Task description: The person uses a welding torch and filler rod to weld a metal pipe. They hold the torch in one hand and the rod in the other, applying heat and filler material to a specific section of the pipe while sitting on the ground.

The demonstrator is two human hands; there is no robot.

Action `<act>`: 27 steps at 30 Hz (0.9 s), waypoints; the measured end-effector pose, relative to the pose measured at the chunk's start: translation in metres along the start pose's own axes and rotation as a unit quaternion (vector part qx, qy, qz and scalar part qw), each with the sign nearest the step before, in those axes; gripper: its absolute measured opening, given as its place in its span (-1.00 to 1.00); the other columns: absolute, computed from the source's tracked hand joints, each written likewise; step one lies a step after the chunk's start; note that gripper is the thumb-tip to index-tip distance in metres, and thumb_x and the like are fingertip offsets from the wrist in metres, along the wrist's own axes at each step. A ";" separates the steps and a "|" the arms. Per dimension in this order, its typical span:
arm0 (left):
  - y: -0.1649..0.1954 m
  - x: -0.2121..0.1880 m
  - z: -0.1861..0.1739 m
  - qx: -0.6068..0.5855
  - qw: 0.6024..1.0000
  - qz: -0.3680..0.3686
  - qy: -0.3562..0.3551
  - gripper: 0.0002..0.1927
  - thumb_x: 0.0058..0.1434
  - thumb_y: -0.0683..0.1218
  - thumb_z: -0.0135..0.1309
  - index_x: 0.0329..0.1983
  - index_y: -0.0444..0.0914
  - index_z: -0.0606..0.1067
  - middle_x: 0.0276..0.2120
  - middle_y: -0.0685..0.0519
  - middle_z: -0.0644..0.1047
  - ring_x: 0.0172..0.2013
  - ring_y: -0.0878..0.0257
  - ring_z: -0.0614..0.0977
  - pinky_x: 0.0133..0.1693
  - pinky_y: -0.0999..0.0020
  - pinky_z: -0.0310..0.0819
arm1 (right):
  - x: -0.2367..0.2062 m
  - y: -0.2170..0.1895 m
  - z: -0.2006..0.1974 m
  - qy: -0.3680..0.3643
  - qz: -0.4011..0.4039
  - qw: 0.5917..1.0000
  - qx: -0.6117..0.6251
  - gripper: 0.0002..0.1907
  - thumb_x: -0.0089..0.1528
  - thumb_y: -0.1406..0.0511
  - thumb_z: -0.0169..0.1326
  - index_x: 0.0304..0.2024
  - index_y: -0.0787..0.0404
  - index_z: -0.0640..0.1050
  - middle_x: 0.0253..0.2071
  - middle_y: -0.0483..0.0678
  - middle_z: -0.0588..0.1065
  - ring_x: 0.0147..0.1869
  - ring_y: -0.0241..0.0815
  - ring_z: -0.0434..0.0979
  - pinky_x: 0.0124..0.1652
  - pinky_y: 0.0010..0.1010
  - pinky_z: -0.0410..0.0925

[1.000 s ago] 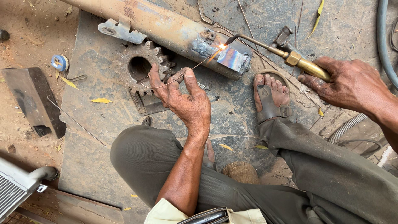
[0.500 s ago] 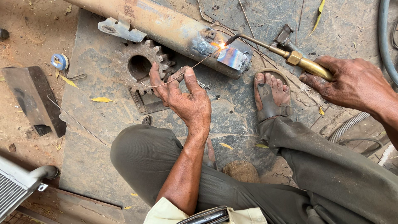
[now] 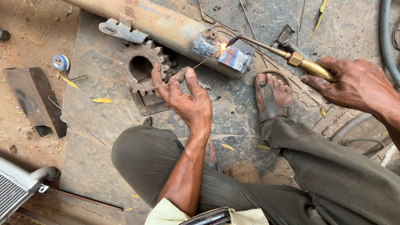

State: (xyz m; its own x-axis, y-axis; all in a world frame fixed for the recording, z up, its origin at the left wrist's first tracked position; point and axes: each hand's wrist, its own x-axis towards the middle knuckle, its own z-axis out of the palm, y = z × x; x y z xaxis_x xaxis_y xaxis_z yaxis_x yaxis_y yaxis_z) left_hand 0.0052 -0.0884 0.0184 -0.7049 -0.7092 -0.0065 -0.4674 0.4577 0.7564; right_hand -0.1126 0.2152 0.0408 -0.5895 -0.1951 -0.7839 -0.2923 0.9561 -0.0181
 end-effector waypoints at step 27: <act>0.001 0.001 0.002 -0.031 0.999 -0.013 -0.008 -0.70 0.45 -0.09 0.08 -0.21 -0.49 0.52 0.44 -0.17 0.14 0.46 -0.09 0.13 0.39 -0.13 0.18 | 0.002 0.001 0.000 -0.005 -0.003 1.000 0.011 -0.43 0.30 -0.15 0.02 0.18 -0.01 0.58 -0.56 0.01 0.54 -0.53 -0.06 0.56 -0.46 -0.18 0.47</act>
State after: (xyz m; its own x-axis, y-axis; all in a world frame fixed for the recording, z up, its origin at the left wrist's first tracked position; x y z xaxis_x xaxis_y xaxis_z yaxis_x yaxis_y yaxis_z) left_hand 0.0035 -0.0875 0.0180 -0.7020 -0.7112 -0.0375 -0.4525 0.4047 0.7946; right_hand -0.1144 0.2159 0.0394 -0.5799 -0.1977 -0.7903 -0.2791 0.9596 -0.0353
